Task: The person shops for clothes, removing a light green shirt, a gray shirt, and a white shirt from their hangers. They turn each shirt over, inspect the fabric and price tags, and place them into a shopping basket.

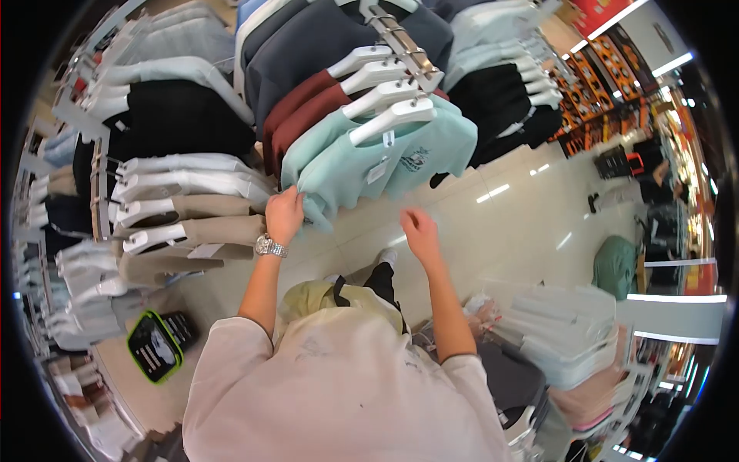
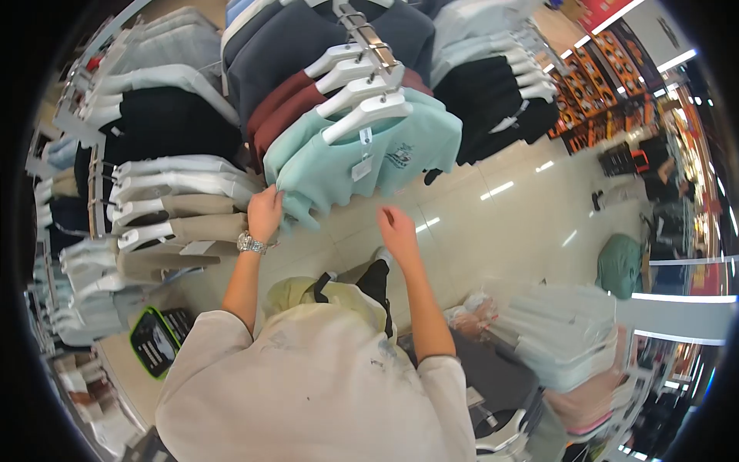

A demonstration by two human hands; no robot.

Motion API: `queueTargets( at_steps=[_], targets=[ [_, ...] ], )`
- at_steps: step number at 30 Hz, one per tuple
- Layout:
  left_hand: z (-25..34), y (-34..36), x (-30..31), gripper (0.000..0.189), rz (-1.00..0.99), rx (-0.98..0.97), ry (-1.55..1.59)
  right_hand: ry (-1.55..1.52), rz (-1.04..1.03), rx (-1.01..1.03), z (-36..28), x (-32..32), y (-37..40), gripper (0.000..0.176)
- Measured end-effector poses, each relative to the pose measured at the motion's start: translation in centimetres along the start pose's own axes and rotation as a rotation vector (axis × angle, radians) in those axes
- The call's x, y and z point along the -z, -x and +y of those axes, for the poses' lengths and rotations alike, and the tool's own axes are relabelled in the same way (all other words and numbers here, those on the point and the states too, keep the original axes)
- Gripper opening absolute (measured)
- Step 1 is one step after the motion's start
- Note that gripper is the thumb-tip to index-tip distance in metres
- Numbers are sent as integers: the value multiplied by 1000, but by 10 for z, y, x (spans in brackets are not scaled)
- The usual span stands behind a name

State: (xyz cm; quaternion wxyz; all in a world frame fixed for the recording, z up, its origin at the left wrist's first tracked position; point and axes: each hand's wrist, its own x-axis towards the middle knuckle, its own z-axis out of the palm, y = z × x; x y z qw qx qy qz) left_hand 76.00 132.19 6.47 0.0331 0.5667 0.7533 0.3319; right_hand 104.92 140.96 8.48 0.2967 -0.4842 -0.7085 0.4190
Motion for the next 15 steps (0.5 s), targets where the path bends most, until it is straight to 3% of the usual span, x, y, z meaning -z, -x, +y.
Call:
queueTargets(
  at_steps=[3,7,10,15],
  targets=[
    [8,16,-15,19,-9,158,62,-162,-125,115,-58,-10,-60,25],
    [10,53,-56,21,-55,382,43,-534,-402,-90,-80,-38,-113,28],
    [16,80,-80,24,-85,519,28,-544,-541,-168,-77,-50,-128,28],
    [48,85,-84,27,-60,643,142,-444,-485,-167,-73,-48,-131,21]
  ],
)
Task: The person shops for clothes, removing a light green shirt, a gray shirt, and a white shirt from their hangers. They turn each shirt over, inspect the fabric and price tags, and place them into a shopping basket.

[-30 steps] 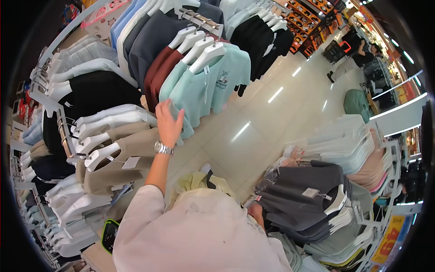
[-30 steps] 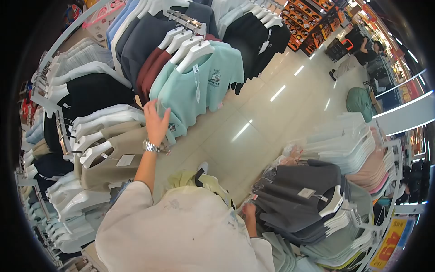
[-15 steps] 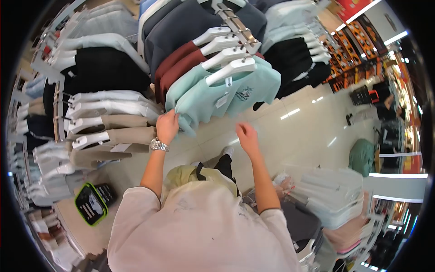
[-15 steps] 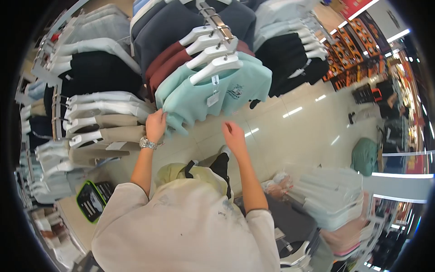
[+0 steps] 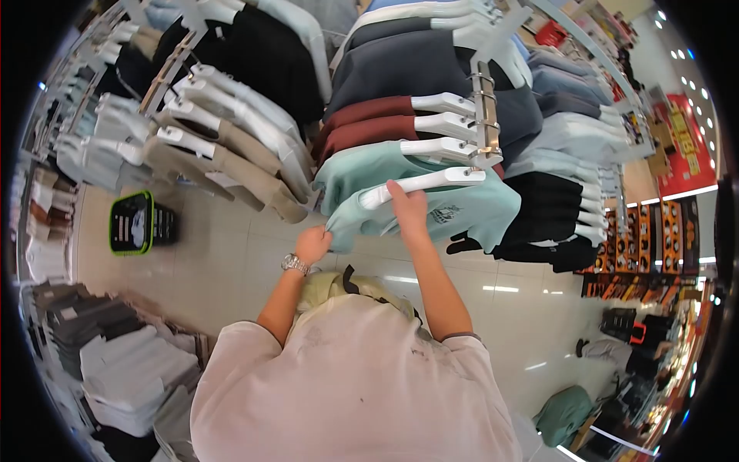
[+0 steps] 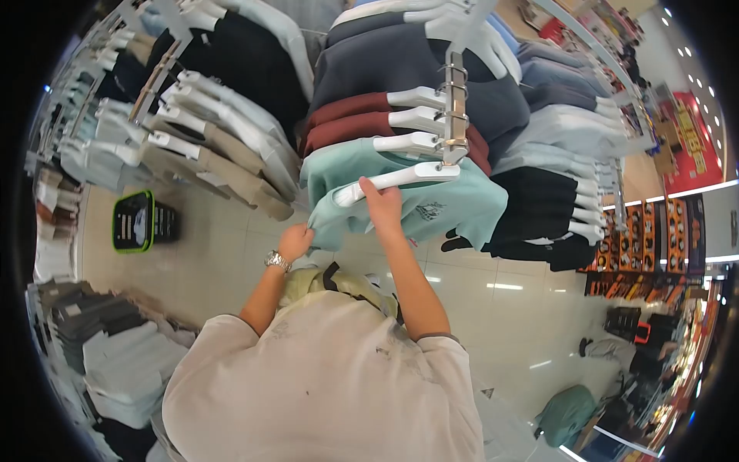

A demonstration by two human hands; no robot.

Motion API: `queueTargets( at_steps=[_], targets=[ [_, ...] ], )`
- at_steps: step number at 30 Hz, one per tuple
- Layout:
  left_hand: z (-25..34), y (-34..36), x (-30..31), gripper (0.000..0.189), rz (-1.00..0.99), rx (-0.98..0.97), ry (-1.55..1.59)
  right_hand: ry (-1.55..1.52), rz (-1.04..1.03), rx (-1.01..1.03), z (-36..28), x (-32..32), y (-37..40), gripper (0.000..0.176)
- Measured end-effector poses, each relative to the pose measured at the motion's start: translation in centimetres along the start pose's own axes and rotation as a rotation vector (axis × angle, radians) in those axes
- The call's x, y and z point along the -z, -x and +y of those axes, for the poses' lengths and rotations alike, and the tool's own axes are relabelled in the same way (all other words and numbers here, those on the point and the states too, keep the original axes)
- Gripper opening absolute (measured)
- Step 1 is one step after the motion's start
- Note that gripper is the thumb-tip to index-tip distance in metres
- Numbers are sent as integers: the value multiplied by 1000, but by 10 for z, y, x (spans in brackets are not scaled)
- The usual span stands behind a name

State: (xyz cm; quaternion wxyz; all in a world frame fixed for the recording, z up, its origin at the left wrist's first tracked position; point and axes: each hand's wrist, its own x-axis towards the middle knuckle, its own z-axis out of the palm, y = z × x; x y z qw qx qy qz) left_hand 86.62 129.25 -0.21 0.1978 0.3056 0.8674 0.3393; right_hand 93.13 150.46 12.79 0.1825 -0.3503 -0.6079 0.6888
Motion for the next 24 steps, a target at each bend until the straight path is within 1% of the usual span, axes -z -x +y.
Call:
queueTargets(
  at_steps=[3,5,6,9,10,12,15,18,21,24],
  targets=[
    [-22,-4,-14,29,39,82,-61,-45,-7,66,2,2,7,22],
    [-37,-6,-15,32,33,88,-81,-56,-8,119,6,2,7,21],
    [-35,-8,-10,33,31,87,-92,-64,-6,149,7,1,6,21],
    [-14,-16,2,31,-125,213,-168,-54,29,202,5,-3,6,19],
    [3,-14,11,31,-46,123,-129,-43,21,198,5,-3,6,19],
    [43,-9,30,38,106,-61,-49,-20,12,190,8,1,3,17],
    [75,-5,47,57,141,-285,348,-39,17,253,12,-2,3,15],
    [96,-7,47,68,97,-301,337,-110,-8,262,16,-5,-1,15],
    [109,-15,51,68,164,-281,136,-38,-24,227,18,-3,-1,16],
    [127,-26,60,66,314,-503,-97,-109,-40,143,16,-3,3,16]
  ],
)
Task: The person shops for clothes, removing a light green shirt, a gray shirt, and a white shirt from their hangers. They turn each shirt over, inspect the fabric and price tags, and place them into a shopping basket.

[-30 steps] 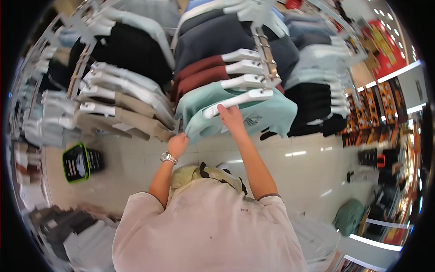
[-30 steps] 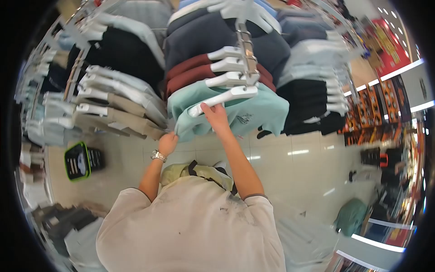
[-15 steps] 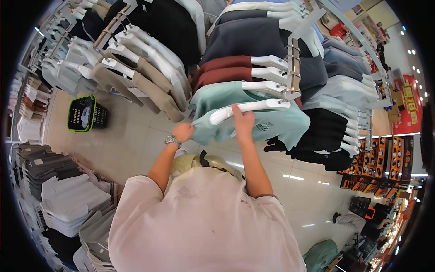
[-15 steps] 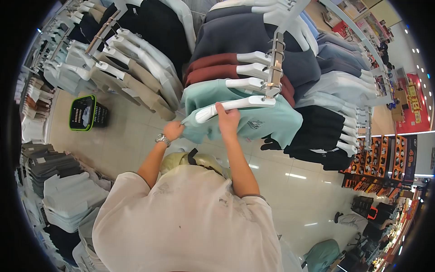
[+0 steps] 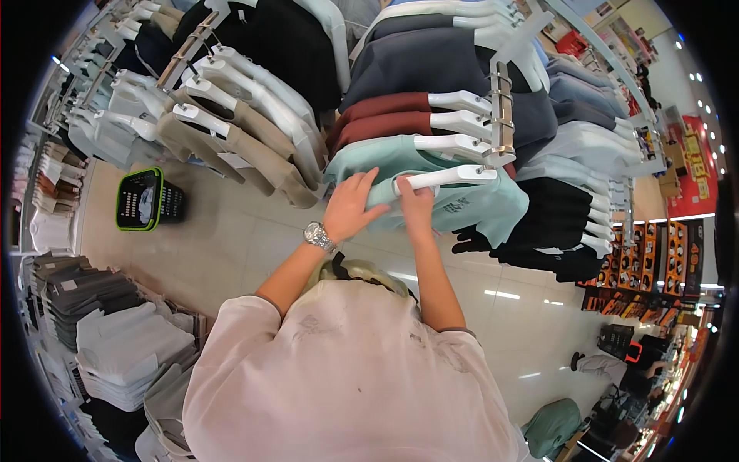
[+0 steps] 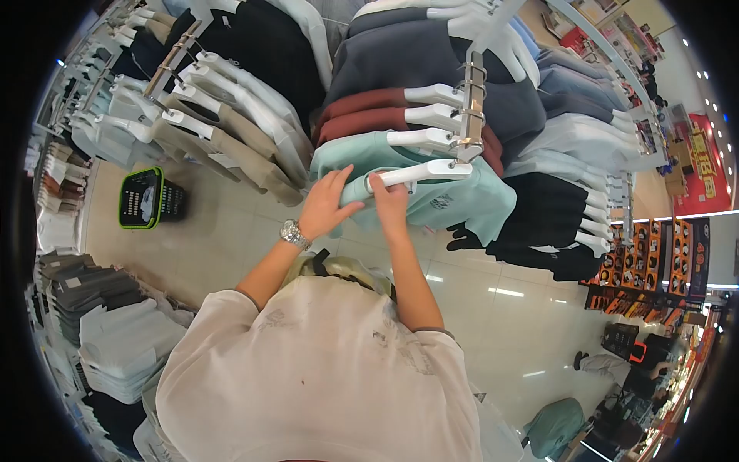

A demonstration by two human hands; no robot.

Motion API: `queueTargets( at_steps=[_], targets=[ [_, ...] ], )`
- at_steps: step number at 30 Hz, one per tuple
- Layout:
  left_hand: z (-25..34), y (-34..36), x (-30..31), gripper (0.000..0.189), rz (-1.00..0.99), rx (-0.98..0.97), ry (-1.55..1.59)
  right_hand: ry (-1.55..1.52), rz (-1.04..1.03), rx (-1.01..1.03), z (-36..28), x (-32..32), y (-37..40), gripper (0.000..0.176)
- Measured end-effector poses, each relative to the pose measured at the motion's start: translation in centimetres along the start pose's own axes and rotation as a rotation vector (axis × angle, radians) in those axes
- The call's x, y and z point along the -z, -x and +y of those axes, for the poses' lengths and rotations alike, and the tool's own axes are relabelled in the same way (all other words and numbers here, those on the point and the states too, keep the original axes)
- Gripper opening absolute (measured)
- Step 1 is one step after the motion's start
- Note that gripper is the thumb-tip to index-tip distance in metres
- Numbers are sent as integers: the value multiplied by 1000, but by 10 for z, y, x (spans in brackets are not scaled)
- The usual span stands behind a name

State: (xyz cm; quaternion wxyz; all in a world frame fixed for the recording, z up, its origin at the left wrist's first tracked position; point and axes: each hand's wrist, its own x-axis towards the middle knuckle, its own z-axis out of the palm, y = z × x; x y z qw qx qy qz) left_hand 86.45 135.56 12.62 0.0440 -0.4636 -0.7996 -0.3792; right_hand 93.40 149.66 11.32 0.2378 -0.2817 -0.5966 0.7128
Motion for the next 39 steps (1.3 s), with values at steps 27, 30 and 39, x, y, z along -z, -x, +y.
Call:
queueTargets(
  at_steps=[27,30,39],
  targets=[
    [-52,57,-24,26,-181,103,281,104,181,-19,-5,1,4,21],
    [-60,53,-15,25,-120,-53,235,69,129,-105,-11,5,6,23],
    [-91,53,-26,8,-173,-101,51,37,73,-190,-23,-10,25,26]
  ],
)
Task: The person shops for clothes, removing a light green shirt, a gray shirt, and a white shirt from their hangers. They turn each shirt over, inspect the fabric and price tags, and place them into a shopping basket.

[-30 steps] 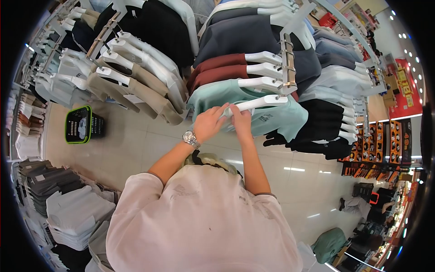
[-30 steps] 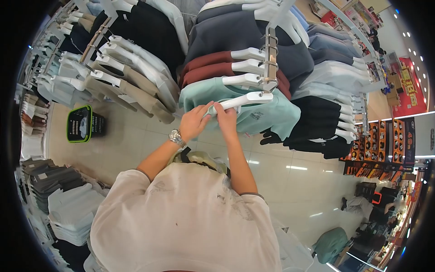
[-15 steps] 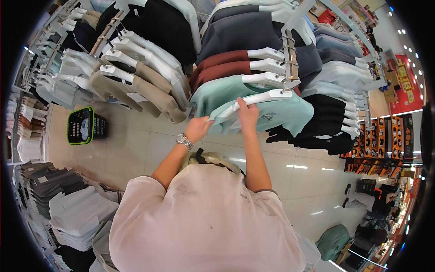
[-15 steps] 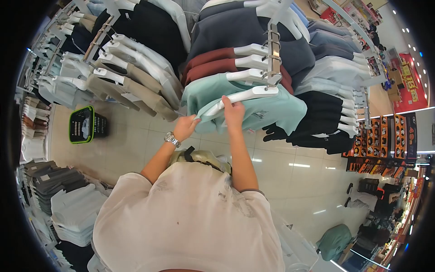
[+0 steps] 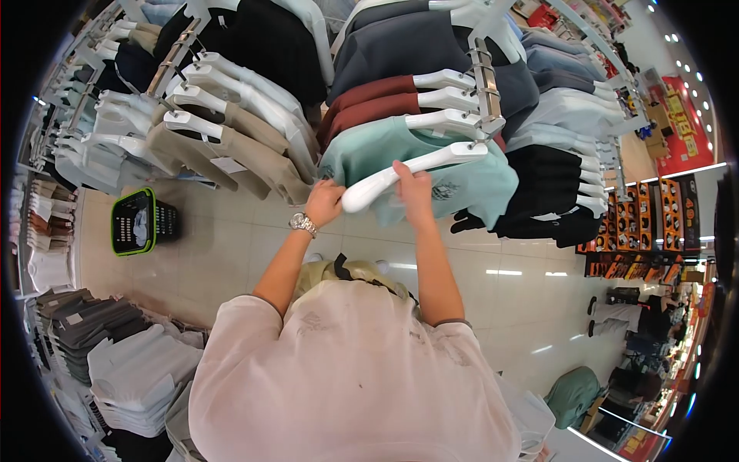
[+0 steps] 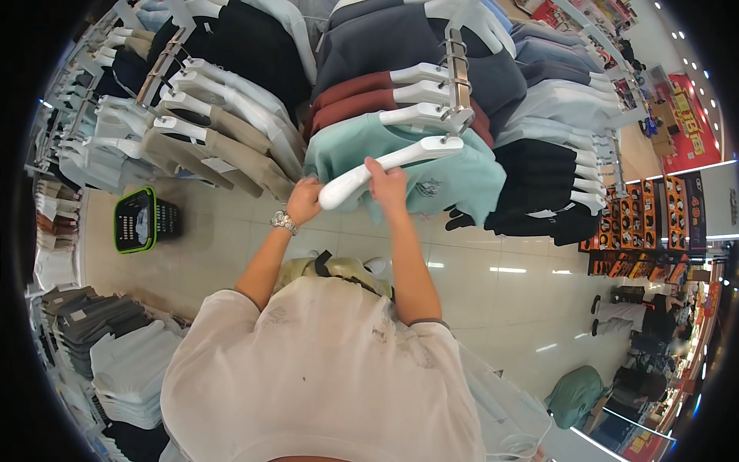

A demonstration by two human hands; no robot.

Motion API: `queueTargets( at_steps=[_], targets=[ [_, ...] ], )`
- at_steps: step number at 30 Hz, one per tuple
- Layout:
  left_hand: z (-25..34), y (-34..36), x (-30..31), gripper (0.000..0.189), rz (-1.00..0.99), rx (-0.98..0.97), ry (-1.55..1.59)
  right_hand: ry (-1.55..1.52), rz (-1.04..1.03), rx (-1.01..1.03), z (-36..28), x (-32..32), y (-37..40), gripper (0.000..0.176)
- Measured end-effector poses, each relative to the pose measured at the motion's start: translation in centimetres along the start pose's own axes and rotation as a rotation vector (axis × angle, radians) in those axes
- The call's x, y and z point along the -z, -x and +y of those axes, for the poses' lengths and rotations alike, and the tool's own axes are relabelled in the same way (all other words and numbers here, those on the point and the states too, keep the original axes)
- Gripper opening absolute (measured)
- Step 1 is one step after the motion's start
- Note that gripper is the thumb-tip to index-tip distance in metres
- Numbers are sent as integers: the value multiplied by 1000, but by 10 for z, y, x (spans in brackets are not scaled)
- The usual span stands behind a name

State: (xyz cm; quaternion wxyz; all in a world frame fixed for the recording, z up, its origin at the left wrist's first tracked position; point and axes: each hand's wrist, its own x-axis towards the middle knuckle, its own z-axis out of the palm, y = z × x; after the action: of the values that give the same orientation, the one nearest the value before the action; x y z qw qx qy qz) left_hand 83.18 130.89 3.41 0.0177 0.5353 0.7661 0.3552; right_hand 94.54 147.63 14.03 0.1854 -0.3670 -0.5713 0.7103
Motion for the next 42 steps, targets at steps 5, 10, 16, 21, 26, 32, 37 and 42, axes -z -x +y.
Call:
queueTargets(
  at_steps=[5,10,16,21,26,32,37,42],
  targets=[
    [26,-1,-24,14,204,195,553,-18,-42,67,4,-6,5,31],
    [48,-15,-32,19,-277,657,829,-134,-138,49,-3,-18,12,31],
    [89,-33,-37,18,54,520,1288,-63,-268,104,-11,-18,27,25],
    [71,-28,-26,16,-200,617,1281,-41,-60,148,13,45,51,23],
    [74,-22,-21,17,-193,653,1326,219,145,57,96,121,61,21],
    [95,-21,-4,18,-233,671,1354,570,166,4,158,150,77,44],
    [109,-23,37,18,-211,663,1407,732,59,46,165,132,79,69],
    [104,-20,82,18,-204,567,1535,310,-150,10,165,101,49,83]
  ],
)
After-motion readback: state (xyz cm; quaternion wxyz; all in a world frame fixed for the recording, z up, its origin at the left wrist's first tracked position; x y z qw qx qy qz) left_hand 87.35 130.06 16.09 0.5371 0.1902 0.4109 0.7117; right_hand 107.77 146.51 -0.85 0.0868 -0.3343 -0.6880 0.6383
